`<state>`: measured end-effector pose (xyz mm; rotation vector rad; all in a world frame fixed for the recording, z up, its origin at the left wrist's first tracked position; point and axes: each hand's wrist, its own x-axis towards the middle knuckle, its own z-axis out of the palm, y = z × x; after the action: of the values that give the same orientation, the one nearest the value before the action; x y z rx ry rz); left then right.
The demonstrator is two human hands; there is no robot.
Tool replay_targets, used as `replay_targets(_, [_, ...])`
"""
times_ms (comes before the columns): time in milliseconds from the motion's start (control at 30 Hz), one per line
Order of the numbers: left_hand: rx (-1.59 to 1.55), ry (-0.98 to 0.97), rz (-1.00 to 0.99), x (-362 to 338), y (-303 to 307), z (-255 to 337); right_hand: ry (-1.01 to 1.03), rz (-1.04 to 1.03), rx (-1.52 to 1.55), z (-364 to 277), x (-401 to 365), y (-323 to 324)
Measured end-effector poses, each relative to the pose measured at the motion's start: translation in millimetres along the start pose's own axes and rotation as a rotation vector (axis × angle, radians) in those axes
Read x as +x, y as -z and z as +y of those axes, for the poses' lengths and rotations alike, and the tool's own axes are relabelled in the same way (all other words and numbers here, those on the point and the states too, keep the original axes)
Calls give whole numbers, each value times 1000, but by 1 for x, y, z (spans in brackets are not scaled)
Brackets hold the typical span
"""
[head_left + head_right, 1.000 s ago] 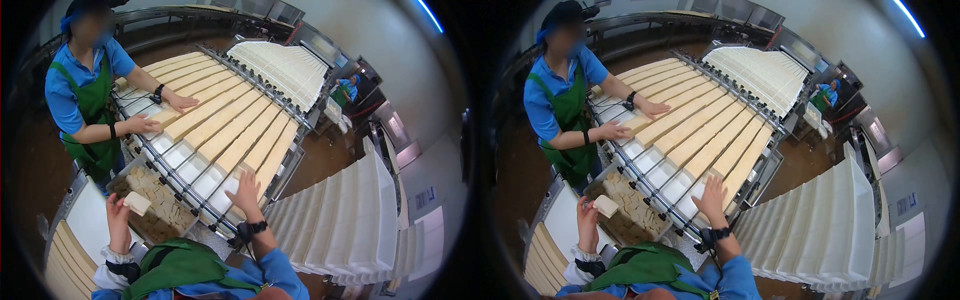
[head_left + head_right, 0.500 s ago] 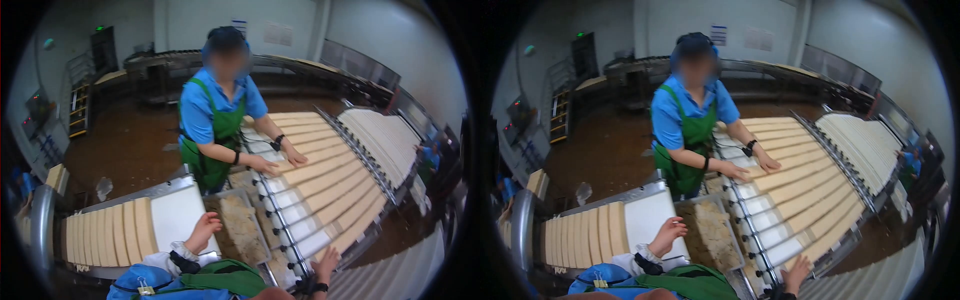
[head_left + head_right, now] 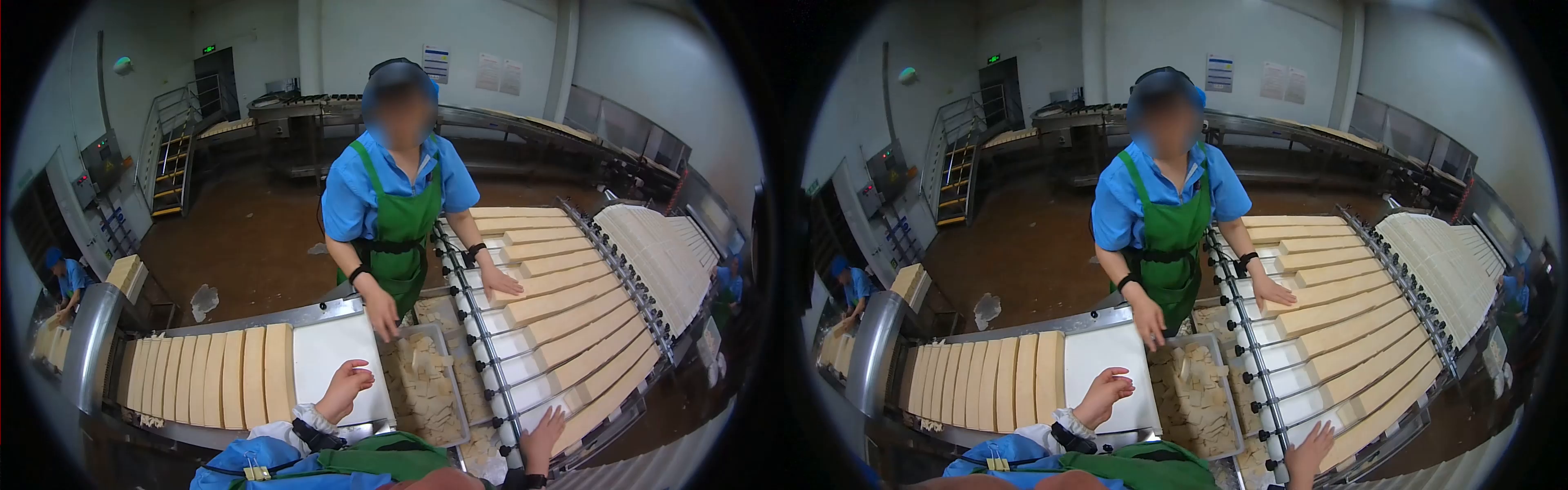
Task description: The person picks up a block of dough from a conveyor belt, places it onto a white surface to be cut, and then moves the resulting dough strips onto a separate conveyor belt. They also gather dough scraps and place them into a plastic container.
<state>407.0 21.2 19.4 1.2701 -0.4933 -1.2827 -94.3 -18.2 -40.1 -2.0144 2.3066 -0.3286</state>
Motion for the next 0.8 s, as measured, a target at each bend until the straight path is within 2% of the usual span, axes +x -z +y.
replay_targets(133, [-22,-4,-6,3,3,-6,23,30,26,-28,0,-32])
replay_targets(333, [-41,33,21,-6,4,-12,-14,-45,107,-39,-6,-62])
replay_targets(800, [-16,53,-11,-3,7,-20,-29,-43,101,-41,-6,-68])
